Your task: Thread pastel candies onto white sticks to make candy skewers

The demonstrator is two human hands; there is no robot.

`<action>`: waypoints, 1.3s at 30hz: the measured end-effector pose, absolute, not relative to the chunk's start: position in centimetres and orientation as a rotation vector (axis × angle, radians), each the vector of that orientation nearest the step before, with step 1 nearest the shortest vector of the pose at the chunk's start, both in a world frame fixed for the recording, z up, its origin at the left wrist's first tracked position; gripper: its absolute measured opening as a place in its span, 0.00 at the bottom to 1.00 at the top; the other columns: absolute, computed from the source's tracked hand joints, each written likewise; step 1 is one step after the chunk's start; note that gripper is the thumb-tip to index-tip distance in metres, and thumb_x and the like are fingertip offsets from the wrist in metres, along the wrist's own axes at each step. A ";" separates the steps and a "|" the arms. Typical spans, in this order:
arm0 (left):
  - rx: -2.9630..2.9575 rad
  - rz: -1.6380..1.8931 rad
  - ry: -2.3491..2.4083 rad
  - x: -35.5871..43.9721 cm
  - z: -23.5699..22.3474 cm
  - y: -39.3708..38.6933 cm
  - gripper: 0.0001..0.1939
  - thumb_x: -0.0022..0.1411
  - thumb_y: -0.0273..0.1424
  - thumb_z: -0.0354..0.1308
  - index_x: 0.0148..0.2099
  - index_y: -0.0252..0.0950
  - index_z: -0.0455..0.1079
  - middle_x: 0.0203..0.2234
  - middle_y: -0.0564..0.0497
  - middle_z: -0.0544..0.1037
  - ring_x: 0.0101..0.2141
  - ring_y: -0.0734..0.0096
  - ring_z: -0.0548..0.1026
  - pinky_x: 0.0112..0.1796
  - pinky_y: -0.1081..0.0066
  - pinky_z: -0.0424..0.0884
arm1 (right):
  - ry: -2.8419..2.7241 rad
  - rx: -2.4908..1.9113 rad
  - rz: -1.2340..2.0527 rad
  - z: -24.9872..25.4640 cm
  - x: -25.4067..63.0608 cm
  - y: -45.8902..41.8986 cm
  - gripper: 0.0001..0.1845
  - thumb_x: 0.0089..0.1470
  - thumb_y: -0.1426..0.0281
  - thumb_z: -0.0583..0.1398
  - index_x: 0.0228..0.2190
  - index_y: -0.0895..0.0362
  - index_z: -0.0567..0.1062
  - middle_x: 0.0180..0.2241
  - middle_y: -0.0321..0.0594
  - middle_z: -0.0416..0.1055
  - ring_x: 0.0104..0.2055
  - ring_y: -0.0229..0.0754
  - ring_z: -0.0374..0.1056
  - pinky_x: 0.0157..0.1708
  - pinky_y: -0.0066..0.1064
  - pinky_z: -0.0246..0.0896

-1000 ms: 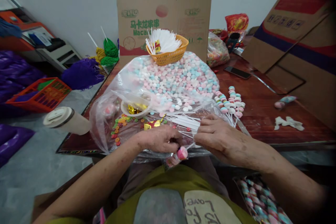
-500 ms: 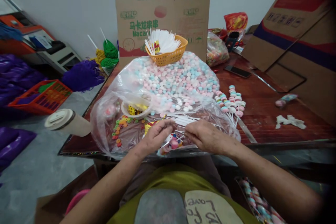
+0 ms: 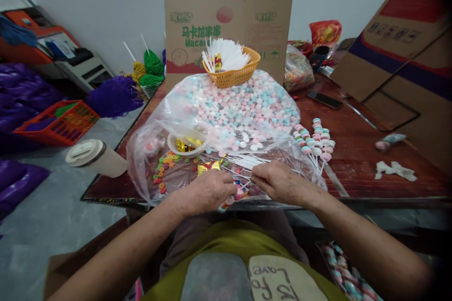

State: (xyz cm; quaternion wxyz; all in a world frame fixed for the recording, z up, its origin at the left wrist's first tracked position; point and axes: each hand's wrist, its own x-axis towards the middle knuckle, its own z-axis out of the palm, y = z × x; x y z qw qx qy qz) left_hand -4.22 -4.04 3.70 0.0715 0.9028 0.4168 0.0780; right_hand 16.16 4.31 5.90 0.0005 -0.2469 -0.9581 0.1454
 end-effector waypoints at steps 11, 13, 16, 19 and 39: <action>2.660 0.750 1.447 -2.8 1.3 -2.7 0.11 0.58 0.26 0.46 0.31 0.35 0.70 0.26 0.49 0.72 0.31 0.69 0.66 0.39 0.64 0.59 | -2.937 -0.652 0.694 4.1 14.5 3.5 0.12 0.55 0.72 0.49 0.25 0.59 0.69 0.24 0.39 0.69 0.26 0.35 0.58 0.27 0.27 0.46; 2.469 0.894 1.460 -2.5 0.2 -2.9 0.11 0.59 0.27 0.46 0.32 0.35 0.69 0.28 0.47 0.72 0.33 0.68 0.67 0.39 0.64 0.60 | -2.850 -0.650 0.821 3.3 14.7 3.6 0.13 0.56 0.71 0.49 0.24 0.59 0.68 0.22 0.37 0.66 0.25 0.34 0.56 0.26 0.26 0.46; 1.942 1.130 1.468 -3.0 -0.6 -3.1 0.11 0.59 0.31 0.48 0.43 0.35 0.66 0.40 0.44 0.70 0.38 0.68 0.69 0.39 0.67 0.65 | -2.696 -0.660 1.004 2.8 15.0 4.0 0.16 0.58 0.66 0.48 0.21 0.59 0.65 0.19 0.33 0.59 0.23 0.33 0.53 0.25 0.25 0.47; 1.411 1.013 1.415 -4.5 0.3 -3.7 0.18 0.61 0.39 0.47 0.51 0.37 0.60 0.42 0.46 0.69 0.35 0.71 0.70 0.33 0.72 0.67 | -2.594 -0.674 1.148 2.9 15.6 4.6 0.19 0.58 0.62 0.47 0.20 0.58 0.62 0.18 0.31 0.55 0.23 0.32 0.52 0.24 0.24 0.47; 1.201 1.197 1.848 -2.7 0.5 -7.6 0.16 0.61 0.42 0.43 0.27 0.37 0.57 0.15 0.58 0.61 0.17 0.77 0.60 0.21 0.76 0.56 | -1.762 -0.814 1.840 -0.4 9.6 -1.0 0.16 0.51 0.56 0.57 0.27 0.57 0.64 0.18 0.29 0.62 0.14 0.29 0.54 0.14 0.23 0.48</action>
